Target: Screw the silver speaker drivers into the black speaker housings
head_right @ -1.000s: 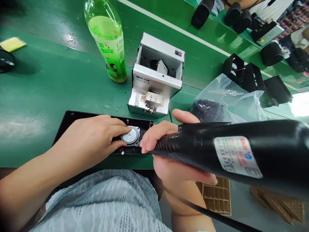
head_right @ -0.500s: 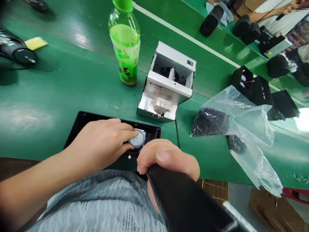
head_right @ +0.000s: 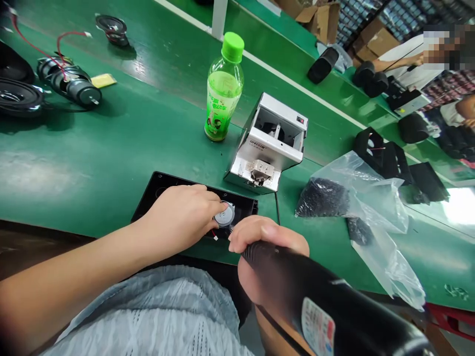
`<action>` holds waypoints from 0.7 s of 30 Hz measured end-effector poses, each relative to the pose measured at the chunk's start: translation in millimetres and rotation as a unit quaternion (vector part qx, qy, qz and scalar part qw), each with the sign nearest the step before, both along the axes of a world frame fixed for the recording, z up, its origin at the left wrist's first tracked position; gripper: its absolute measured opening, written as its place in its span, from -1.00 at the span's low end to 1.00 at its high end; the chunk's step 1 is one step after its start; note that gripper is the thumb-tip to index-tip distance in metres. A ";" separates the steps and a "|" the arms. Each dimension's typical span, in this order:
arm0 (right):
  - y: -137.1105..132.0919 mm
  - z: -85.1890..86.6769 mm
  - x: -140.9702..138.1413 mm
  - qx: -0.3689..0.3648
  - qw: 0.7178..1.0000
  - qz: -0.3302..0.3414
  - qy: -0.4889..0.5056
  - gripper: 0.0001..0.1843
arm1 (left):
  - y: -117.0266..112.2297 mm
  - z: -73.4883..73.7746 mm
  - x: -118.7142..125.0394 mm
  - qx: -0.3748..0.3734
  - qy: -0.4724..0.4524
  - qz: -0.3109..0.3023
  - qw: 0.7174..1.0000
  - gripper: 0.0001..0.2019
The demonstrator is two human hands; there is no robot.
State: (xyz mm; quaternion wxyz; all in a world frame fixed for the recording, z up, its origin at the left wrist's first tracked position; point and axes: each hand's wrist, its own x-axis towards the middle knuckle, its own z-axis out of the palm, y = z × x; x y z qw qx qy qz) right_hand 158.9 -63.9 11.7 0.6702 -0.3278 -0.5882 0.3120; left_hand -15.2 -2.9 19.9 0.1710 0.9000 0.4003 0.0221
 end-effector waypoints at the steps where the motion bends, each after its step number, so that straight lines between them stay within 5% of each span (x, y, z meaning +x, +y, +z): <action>1: 1.2 -3.3 -0.3 0.021 1.000 0.000 0.008 -0.61 | -0.2 -0.5 -0.3 0.003 -0.002 0.000 1.000 -0.85; 3: 2.5 -10.8 -1.3 0.074 0.997 -0.014 0.033 -0.57 | -0.6 -1.2 -1.1 0.010 -0.005 0.000 1.000 -0.83; 8: 0.1 -17.1 -6.6 0.021 0.993 -0.091 0.067 -0.54 | -0.6 -4.2 -3.4 0.026 -0.012 -0.003 1.000 -0.80; 13: 20.4 34.3 5.4 -0.050 0.991 -0.080 0.099 -0.28 | 2.9 -8.8 -6.1 0.025 -0.018 -0.013 0.999 -0.81; 16: 57.1 68.5 16.0 0.022 0.986 -0.146 0.076 -0.40 | 4.2 -11.6 -5.5 0.020 -0.018 -0.025 0.999 -0.75; 21: 123.0 65.6 16.9 0.093 0.982 -0.159 0.051 -0.41 | 1.6 -14.0 -3.7 0.027 -0.026 -0.048 0.998 -0.72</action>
